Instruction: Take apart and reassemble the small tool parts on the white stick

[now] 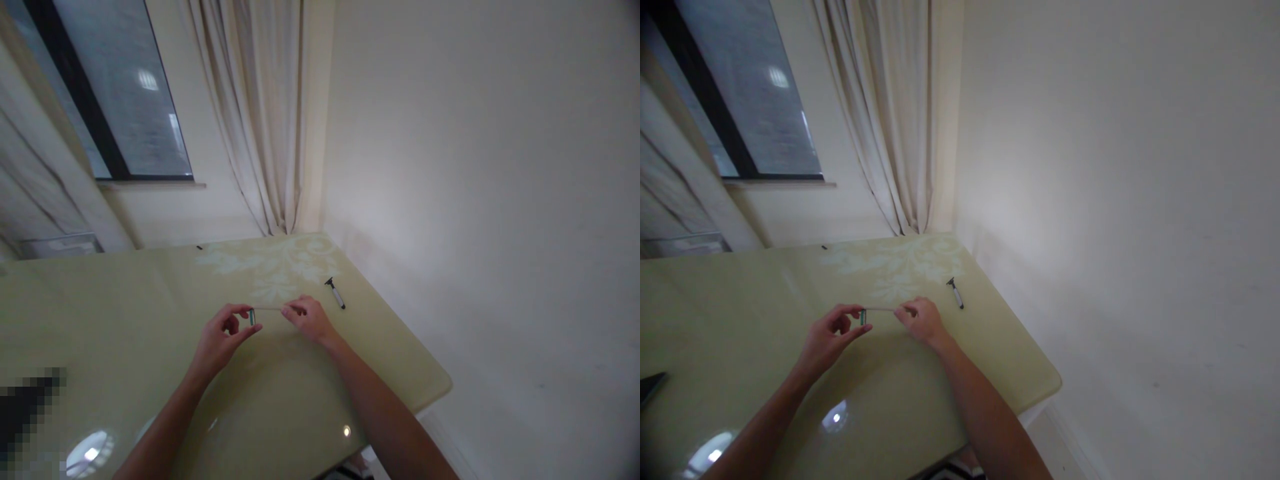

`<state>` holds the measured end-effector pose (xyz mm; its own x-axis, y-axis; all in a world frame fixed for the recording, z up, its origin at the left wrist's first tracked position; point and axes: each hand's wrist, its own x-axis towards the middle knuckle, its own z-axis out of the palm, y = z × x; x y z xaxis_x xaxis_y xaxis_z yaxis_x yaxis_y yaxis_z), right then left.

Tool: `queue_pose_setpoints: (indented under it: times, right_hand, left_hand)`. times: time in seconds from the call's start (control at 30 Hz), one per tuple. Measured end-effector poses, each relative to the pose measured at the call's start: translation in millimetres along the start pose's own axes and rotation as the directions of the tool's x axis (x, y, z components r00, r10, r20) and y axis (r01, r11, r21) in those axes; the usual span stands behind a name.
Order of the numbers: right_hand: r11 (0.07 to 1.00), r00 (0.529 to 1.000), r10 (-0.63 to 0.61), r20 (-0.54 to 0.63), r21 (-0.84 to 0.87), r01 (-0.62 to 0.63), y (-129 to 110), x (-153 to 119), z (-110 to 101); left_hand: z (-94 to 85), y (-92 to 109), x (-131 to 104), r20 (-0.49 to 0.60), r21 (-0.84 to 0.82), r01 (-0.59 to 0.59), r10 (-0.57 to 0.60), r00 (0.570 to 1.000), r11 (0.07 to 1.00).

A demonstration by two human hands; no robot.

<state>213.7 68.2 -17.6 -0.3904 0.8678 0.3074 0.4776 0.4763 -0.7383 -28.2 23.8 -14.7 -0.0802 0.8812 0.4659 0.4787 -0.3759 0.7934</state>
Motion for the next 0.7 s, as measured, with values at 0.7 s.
queue_pose_setpoints:
  times: [0.7]
  right_hand:
    - [0.999,1.000,0.010,-0.027,0.033,-0.009,5.5,1.1,-4.8]
  left_hand:
    - [0.1,5.5,0.3,0.009,0.024,-0.001,0.001,1.000,1.000]
